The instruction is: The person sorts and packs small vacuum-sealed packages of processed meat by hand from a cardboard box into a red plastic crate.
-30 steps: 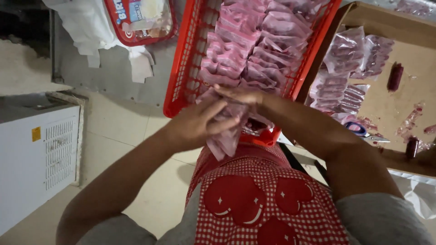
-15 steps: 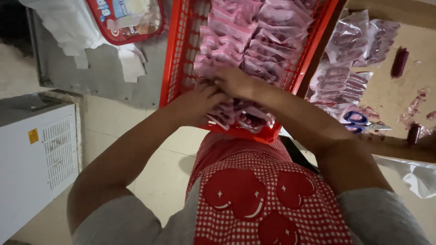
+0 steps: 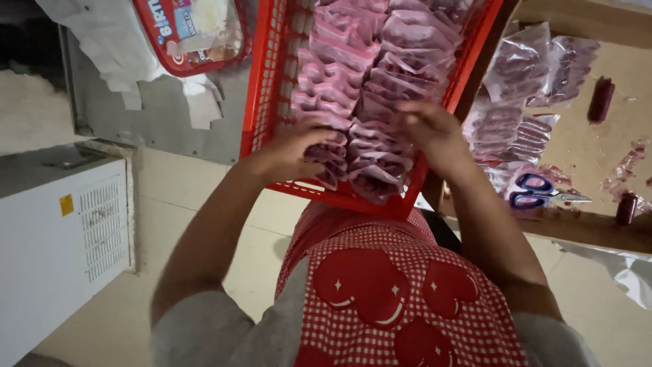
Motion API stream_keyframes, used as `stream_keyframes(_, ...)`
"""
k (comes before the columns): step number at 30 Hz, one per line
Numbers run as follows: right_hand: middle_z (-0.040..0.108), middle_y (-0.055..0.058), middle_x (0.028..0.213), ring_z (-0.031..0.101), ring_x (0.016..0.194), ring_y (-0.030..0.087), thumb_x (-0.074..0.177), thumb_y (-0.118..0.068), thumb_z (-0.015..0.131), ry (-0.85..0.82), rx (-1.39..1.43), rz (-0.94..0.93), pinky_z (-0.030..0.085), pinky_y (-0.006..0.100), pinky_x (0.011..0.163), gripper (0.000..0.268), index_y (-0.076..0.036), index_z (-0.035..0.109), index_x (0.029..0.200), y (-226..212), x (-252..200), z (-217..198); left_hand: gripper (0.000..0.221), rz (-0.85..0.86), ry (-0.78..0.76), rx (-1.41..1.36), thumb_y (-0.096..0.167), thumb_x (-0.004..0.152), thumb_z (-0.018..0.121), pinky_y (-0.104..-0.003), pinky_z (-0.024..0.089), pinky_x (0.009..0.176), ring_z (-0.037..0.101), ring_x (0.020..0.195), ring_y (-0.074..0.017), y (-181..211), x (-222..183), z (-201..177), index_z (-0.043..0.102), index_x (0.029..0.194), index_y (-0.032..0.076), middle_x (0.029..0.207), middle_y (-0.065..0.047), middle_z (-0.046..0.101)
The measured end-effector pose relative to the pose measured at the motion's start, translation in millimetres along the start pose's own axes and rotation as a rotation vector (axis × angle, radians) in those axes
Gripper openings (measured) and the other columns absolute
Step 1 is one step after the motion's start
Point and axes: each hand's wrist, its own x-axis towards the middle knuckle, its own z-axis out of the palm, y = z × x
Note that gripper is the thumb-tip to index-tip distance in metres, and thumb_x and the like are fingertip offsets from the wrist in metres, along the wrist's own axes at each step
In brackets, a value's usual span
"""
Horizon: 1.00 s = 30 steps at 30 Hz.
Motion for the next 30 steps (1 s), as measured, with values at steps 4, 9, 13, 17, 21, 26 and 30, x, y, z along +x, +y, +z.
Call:
stream_keyframes(4, 0.070, 0.021, 0.105, 0.075, 0.096, 0.029, 0.106, -0.009, 0.056, 0.236, 0.459, 0.172, 0.067, 0.041, 0.079, 0.023, -0.007, 0.061, 0.129, 37.8, -26.8, -47.1, 0.075, -0.009, 0.246, 0.311, 0.055, 0.074, 0.079, -0.060, 0.043, 0.107, 0.045, 0.135, -0.0521, 9.0, -6.2, 27.1, 0.061, 0.140, 0.024, 0.149, -0.021, 0.046)
stream_keyframes(9, 0.070, 0.013, 0.098, 0.076, 0.092, 0.025, 0.111, -0.014, 0.050, 0.409, 0.587, 0.172, 0.065, 0.037, 0.077, 0.014, -0.013, 0.059, 0.122, 69.9, -51.5, -90.8, 0.061, -0.354, -0.032, 0.557, 0.049, 0.087, 0.067, -0.072, 0.032, 0.111, 0.027, 0.145, -0.0528, -2.6, 23.2, 55.1, 0.048, 0.144, 0.038, 0.161, -0.008, 0.026)
stream_keyframes(13, 0.069, 0.009, 0.092, 0.075, 0.086, 0.021, 0.109, -0.012, 0.049, 0.511, 0.595, 0.170, 0.059, 0.026, 0.068, 0.010, -0.015, 0.058, 0.113, 76.2, -71.7, -107.8, 0.062, -0.439, -0.041, 0.552, 0.044, 0.087, 0.064, -0.068, 0.033, 0.112, 0.025, 0.146, -0.0490, 25.3, 28.8, 45.3, 0.045, 0.146, 0.036, 0.158, -0.011, 0.025)
stream_keyframes(17, 0.069, 0.010, 0.089, 0.076, 0.084, 0.021, 0.108, -0.011, 0.053, 0.618, 0.655, 0.168, 0.059, 0.027, 0.064, 0.007, -0.012, 0.059, 0.112, 89.9, -100.1, -135.6, 0.062, -0.222, 0.084, 0.459, 0.037, 0.074, 0.080, -0.057, 0.040, 0.111, 0.044, 0.137, -0.0503, 5.1, 31.4, 40.9, 0.064, 0.132, 0.021, 0.149, -0.024, 0.043)
stream_keyframes(21, 0.069, 0.008, 0.092, 0.076, 0.088, 0.020, 0.108, -0.012, 0.052, 0.690, 0.642, 0.176, 0.056, 0.024, 0.064, 0.008, -0.015, 0.058, 0.112, 125.0, -135.2, -178.9, 0.059, -0.441, -0.040, 0.597, 0.037, 0.082, 0.077, -0.058, 0.048, 0.105, 0.052, 0.134, -0.0424, 77.6, 47.9, 13.8, 0.063, 0.138, 0.027, 0.149, -0.018, 0.047)
stream_keyframes(26, 0.069, 0.004, 0.089, 0.075, 0.087, 0.016, 0.106, -0.014, 0.053, 0.830, 0.681, 0.292, 0.055, 0.023, 0.065, 0.007, -0.018, 0.057, 0.111, 118.7, -160.2, -211.9, 0.039, -0.070, 0.347, 0.642, 0.026, 0.090, 0.075, -0.048, 0.051, 0.096, 0.064, 0.116, -0.0396, 154.4, 89.5, 14.5, 0.069, 0.127, 0.014, 0.121, -0.018, 0.065)
stream_keyframes(30, 0.070, 0.008, 0.089, 0.076, 0.087, 0.022, 0.105, -0.011, 0.057, 0.827, 0.768, 0.294, 0.056, 0.028, 0.064, 0.012, -0.015, 0.059, 0.115, 146.9, -150.8, -237.9, 0.045, 0.086, 0.344, 0.122, 0.020, 0.093, 0.076, -0.043, 0.056, 0.092, 0.069, 0.110, -0.0373, 209.7, 176.9, 72.8, 0.065, 0.133, 0.005, 0.116, -0.022, 0.070)
